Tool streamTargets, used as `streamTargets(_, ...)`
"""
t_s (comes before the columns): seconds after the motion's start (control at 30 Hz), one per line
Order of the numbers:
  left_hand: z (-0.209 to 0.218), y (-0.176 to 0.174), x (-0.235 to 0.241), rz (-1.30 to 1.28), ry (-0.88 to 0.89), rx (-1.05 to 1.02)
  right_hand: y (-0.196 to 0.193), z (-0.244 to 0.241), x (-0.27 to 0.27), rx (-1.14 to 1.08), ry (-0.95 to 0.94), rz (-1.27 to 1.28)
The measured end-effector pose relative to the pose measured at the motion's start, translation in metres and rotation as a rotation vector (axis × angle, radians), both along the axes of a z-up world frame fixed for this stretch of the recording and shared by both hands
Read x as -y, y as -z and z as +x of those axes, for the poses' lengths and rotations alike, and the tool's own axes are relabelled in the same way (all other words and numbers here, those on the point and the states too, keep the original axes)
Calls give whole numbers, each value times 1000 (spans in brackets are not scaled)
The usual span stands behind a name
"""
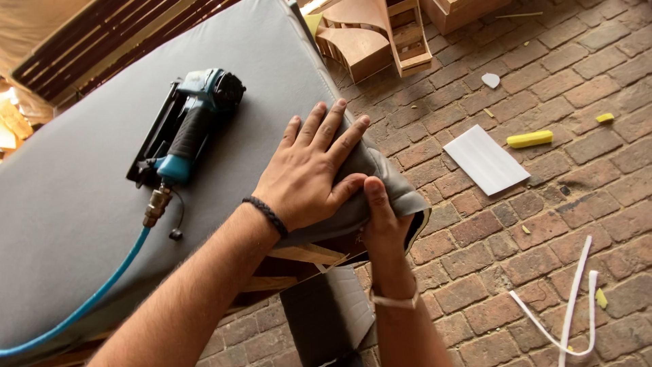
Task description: The person stretches and secures gray fabric over a wooden bench seat using a pneumatic staple gun. They repeatedly pull the fabric taut, fold edges, and drive staples along the underside of the seat frame.
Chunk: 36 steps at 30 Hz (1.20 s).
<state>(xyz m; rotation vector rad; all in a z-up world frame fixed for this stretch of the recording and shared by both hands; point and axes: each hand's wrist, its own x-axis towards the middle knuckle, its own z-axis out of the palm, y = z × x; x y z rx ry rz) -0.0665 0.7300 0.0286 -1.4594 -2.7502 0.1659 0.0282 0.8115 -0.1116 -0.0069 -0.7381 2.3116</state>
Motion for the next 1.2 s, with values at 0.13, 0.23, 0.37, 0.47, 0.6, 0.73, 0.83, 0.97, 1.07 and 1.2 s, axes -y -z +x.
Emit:
streamTargets(0.13, -5, -1, -1, 23, 10, 33, 12, -3, 3, -15, -66, -145)
streamTargets(0.23, -7, 2, -6, 15, -18, 78, 31, 3, -7, -45, -76, -84)
streamTargets(0.37, -9, -7, -13, -9, -75, 177, 53, 3, -21, 24, -157, -32)
streamTargets(0.47, -7, -18, -34, -91, -147, 275, 75, 5, -29, 115, -92, 54)
streamTargets(0.6, 2, -19, -51, -129, -170, 331, 103, 16, -35, 221, -146, 102)
streamTargets(0.73, 5, -14, -74, -56, -2, 275, 80, 56, -19, 708, -2, 484)
streamTargets(0.83, -3, -22, -75, -111, 14, 306, 26, 84, 51, 371, -215, 785)
streamTargets(0.97, -3, -38, -85, -242, -11, 361, -61, 53, 129, -40, 231, 1429)
streamTargets(1.07, -4, -48, -95, -294, -37, 361, -122, 5, 156, -3, 443, 1583)
streamTargets(1.2, -5, -45, -99, -324, -44, 368, -174, -79, 140, 811, -79, 1534)
